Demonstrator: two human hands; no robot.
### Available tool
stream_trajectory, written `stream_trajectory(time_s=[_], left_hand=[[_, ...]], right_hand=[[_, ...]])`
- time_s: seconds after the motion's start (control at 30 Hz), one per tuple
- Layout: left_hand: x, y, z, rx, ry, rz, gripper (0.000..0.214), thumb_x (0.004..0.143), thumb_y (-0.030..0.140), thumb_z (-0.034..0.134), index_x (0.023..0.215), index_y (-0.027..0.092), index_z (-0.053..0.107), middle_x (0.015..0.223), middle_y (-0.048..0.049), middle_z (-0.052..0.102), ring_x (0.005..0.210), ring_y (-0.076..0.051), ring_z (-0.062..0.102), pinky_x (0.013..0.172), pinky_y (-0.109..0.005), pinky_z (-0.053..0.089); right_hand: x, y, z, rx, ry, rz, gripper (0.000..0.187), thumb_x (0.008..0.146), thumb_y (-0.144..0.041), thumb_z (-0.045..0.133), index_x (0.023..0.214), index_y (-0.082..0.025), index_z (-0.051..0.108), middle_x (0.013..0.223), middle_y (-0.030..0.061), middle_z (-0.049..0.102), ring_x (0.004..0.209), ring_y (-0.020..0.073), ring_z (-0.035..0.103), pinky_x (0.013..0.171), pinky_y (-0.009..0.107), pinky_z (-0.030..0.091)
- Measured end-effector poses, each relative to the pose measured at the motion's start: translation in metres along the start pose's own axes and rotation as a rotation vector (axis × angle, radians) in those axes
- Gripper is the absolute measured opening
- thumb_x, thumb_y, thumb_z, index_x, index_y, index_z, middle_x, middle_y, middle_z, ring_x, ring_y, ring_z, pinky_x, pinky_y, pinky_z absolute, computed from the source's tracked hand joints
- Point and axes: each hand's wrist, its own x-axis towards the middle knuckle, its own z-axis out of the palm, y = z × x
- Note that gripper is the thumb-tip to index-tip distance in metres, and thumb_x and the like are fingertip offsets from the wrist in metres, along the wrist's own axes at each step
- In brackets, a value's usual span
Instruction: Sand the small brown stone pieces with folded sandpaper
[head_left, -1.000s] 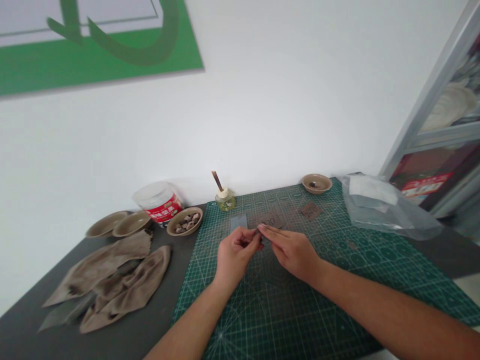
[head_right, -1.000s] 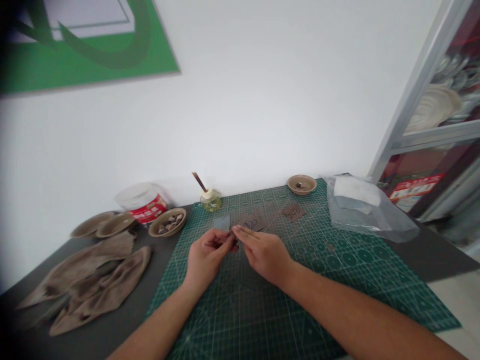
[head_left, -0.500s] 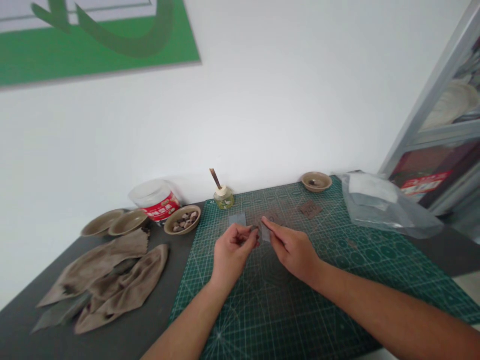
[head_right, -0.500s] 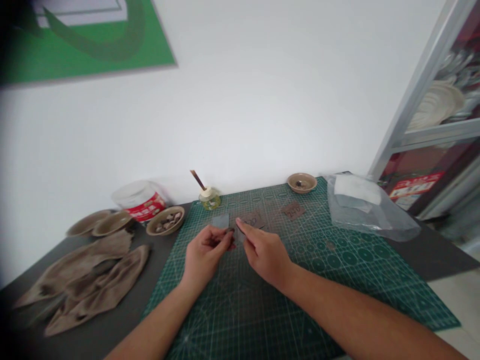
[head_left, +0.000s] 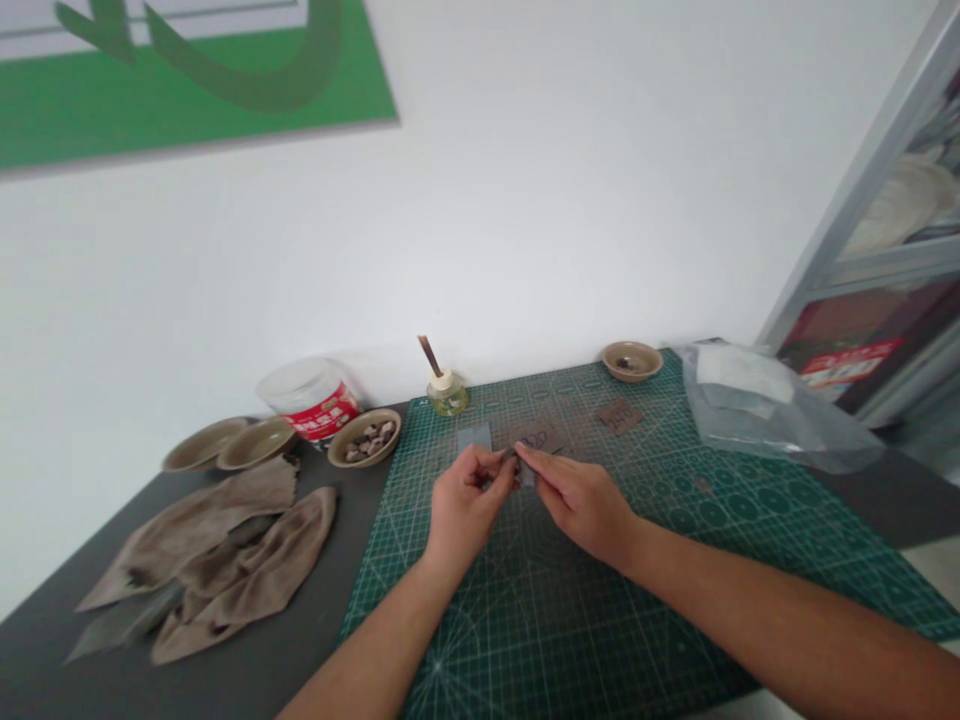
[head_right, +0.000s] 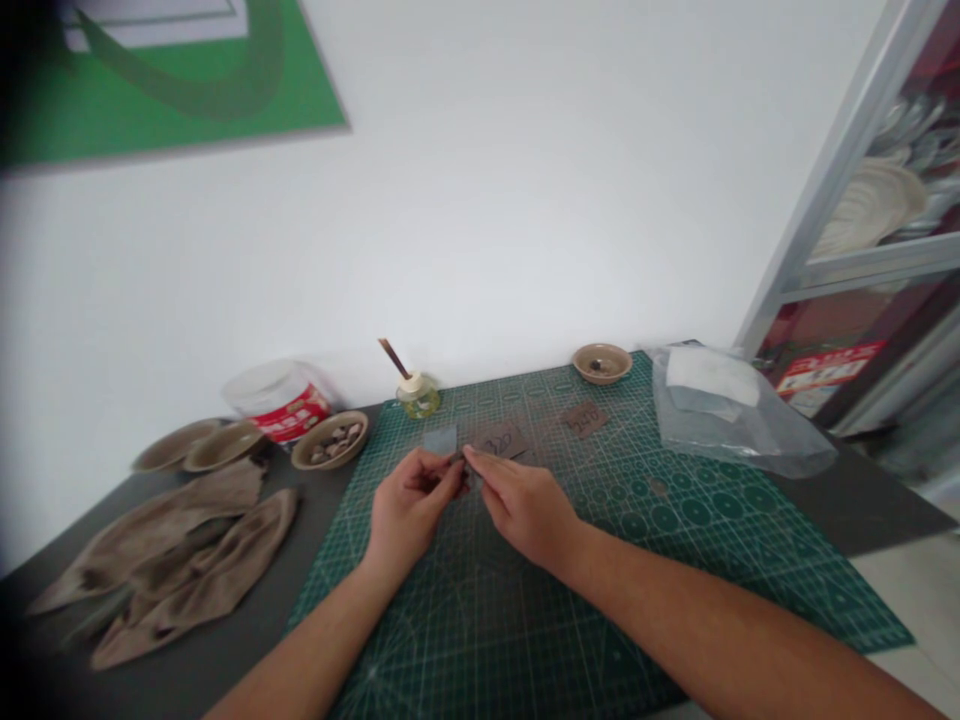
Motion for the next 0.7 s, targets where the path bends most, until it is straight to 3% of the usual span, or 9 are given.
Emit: stream_trajectory(time_s=[0.2,0.43,0.6,0.7], left_hand=[[-0.001,-0.001,-0.001,0.023,-0.006,0.003,0.019,0.081,0.033,0.067,0.073,0.018,0.059,0.063,0.0014,0.065,0.058,-0.012,0.061,0.056,-0.022,0.047],[0.006,-0.001,-0.006,0.037,0.031,0.015,0.017,0.081,0.033,0.067,0.080,0.017,0.060,0.066,0.0028,0.059,0.059,-0.011,0.054,0.057,-0.021,0.043],[0.011,-0.002,-0.008,0.091,-0.066,0.054,0.019,0.082,0.033,0.066,0.074,0.017,0.059,0.066,0.0032,0.052,0.062,-0.011,0.049,0.059,-0.022,0.040],[0.013,-0.007,-0.008,0.076,-0.120,0.005,0.020,0.081,0.034,0.066,0.075,0.017,0.060,0.064,0.0037,0.050,0.060,-0.011,0.047,0.057,-0.022,0.037]], right_hand=[[0.000,-0.001,0.000,0.025,-0.012,-0.023,0.053,0.092,-0.009,0.043,0.143,-0.022,0.045,0.140,0.0061,0.055,0.126,0.0172,0.055,0.107,0.034,0.046],[0.007,0.012,0.000,0.079,-0.009,0.296,0.038,0.088,-0.014,0.054,0.123,-0.024,0.065,0.114,0.0048,0.072,0.099,0.0207,0.069,0.090,0.035,0.054],[0.009,0.019,0.000,0.285,-0.079,0.432,0.028,0.087,-0.018,0.058,0.113,-0.022,0.066,0.095,0.0023,0.074,0.080,0.0168,0.069,0.072,0.028,0.055],[0.008,0.021,-0.002,0.150,-0.027,0.409,0.041,0.078,-0.018,0.069,0.118,-0.021,0.062,0.104,0.0059,0.070,0.092,0.0202,0.066,0.082,0.034,0.053]])
